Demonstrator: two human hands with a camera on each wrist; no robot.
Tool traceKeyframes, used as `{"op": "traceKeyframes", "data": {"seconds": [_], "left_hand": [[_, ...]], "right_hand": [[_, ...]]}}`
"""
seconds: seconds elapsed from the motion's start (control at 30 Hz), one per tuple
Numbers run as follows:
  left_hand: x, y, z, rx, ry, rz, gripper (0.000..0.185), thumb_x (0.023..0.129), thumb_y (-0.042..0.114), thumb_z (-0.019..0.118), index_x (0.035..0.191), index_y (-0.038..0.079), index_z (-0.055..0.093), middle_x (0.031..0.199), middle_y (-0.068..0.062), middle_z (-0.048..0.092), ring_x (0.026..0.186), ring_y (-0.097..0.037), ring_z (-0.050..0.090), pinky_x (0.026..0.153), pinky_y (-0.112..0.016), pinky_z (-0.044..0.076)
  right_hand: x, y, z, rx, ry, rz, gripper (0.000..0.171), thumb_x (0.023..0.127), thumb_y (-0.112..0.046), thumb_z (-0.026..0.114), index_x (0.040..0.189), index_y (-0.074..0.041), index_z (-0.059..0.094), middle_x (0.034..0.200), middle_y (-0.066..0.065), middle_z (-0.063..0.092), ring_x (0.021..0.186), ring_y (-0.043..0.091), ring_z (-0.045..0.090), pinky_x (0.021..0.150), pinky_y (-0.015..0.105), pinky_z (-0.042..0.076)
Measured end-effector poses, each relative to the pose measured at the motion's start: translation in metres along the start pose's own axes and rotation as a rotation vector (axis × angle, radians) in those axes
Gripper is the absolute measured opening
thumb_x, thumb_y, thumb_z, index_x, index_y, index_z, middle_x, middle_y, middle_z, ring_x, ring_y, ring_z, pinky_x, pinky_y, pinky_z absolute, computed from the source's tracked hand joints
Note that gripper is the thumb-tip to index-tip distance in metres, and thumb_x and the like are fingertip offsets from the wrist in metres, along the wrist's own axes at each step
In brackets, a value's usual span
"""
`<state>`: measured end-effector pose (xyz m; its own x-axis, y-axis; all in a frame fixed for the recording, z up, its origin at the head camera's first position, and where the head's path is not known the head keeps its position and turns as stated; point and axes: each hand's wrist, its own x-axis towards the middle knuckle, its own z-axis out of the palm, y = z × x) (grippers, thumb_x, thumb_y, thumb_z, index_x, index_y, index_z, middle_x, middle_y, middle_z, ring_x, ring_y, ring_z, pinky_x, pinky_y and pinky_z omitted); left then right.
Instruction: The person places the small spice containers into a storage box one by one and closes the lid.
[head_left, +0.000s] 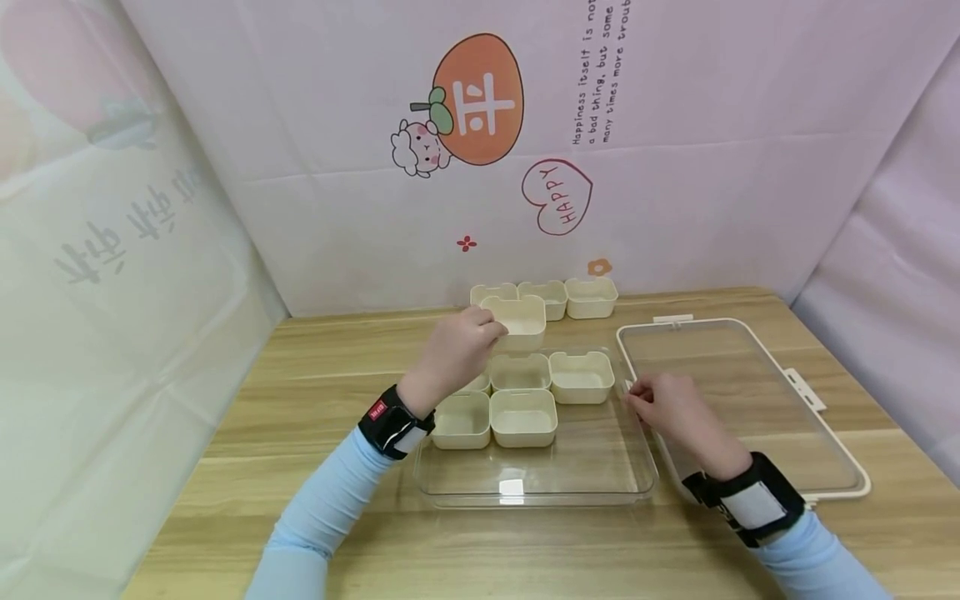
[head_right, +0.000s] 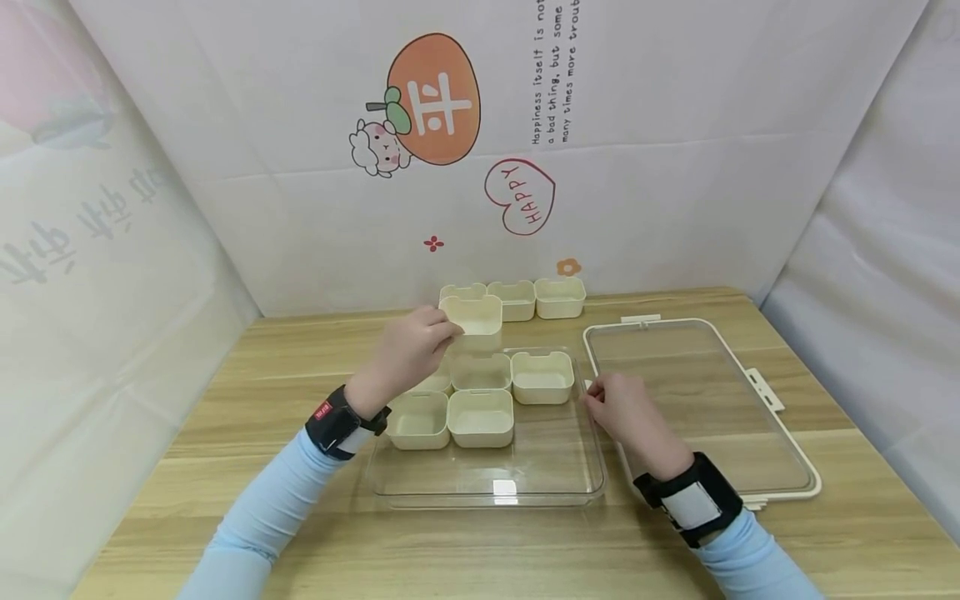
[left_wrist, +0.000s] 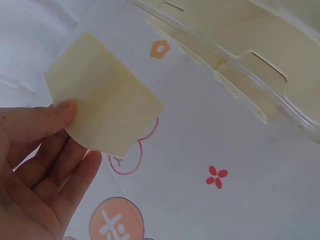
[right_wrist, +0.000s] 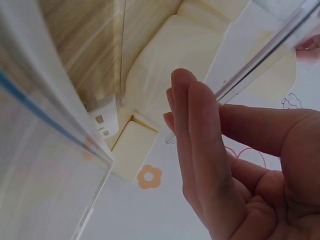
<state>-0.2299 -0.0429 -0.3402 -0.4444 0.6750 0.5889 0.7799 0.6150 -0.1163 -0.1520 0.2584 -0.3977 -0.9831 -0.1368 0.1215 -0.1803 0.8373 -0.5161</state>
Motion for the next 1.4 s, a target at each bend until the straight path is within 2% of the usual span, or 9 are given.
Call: {"op": "traceKeyframes", "data": {"seconds": [0.23,0.57,0.77,1.03,1.2,1.4], "left_hand": [[0.003,0.015,0.002,-0.001,-0.024,0.037,0.019,0.085,-0.001,0.059,0.089,0.010,0.074,0.077,0.000,0.062,0.071,-0.012,0.056,0.058,-0.019,0.047],[0.006,0.033,-0.001,-0.003,-0.003,0.075,0.020,0.086,-0.001,0.058,0.085,0.011,0.074,0.071,0.002,0.059,0.067,-0.011,0.056,0.050,-0.018,0.041],[0.006,0.044,-0.001,0.003,-0.014,0.098,0.021,0.086,-0.001,0.058,0.083,0.013,0.073,0.069,0.002,0.056,0.067,-0.011,0.054,0.050,-0.018,0.041],[0.007,0.057,0.003,0.020,0.017,0.146,0.025,0.085,-0.001,0.056,0.079,0.016,0.072,0.068,0.005,0.056,0.066,-0.009,0.054,0.050,-0.019,0.042],[0.007,0.065,0.005,0.015,-0.011,0.172,0.026,0.083,-0.003,0.054,0.080,0.017,0.071,0.068,0.005,0.054,0.066,-0.009,0.052,0.050,-0.018,0.040],[0.008,0.071,0.005,0.026,-0.027,0.167,0.026,0.083,-0.003,0.054,0.076,0.018,0.069,0.066,0.006,0.050,0.064,-0.009,0.050,0.049,-0.018,0.038]], "right_hand": [[0.001,0.001,-0.001,-0.005,-0.016,0.001,0.016,0.087,-0.012,0.064,0.082,0.002,0.070,0.065,0.003,0.065,0.052,0.007,0.055,0.052,0.026,0.046],[-0.001,-0.002,-0.005,0.002,-0.055,-0.008,0.017,0.088,-0.011,0.062,0.086,0.003,0.071,0.065,0.005,0.068,0.052,0.009,0.058,0.054,0.028,0.048],[-0.001,-0.002,-0.005,0.022,-0.068,-0.004,0.017,0.088,-0.010,0.061,0.087,0.004,0.070,0.066,0.007,0.068,0.054,0.014,0.062,0.053,0.028,0.048],[-0.001,-0.003,-0.007,0.030,-0.083,-0.002,0.017,0.088,-0.010,0.061,0.088,0.005,0.070,0.065,0.006,0.068,0.054,0.015,0.062,0.053,0.028,0.049],[-0.002,-0.003,-0.007,0.029,-0.095,0.006,0.018,0.089,-0.010,0.061,0.090,0.005,0.070,0.067,0.007,0.068,0.055,0.015,0.062,0.054,0.028,0.049],[-0.003,-0.004,-0.008,0.022,-0.098,0.008,0.017,0.089,-0.011,0.061,0.090,0.004,0.070,0.066,0.005,0.068,0.055,0.014,0.062,0.054,0.028,0.048]]}}
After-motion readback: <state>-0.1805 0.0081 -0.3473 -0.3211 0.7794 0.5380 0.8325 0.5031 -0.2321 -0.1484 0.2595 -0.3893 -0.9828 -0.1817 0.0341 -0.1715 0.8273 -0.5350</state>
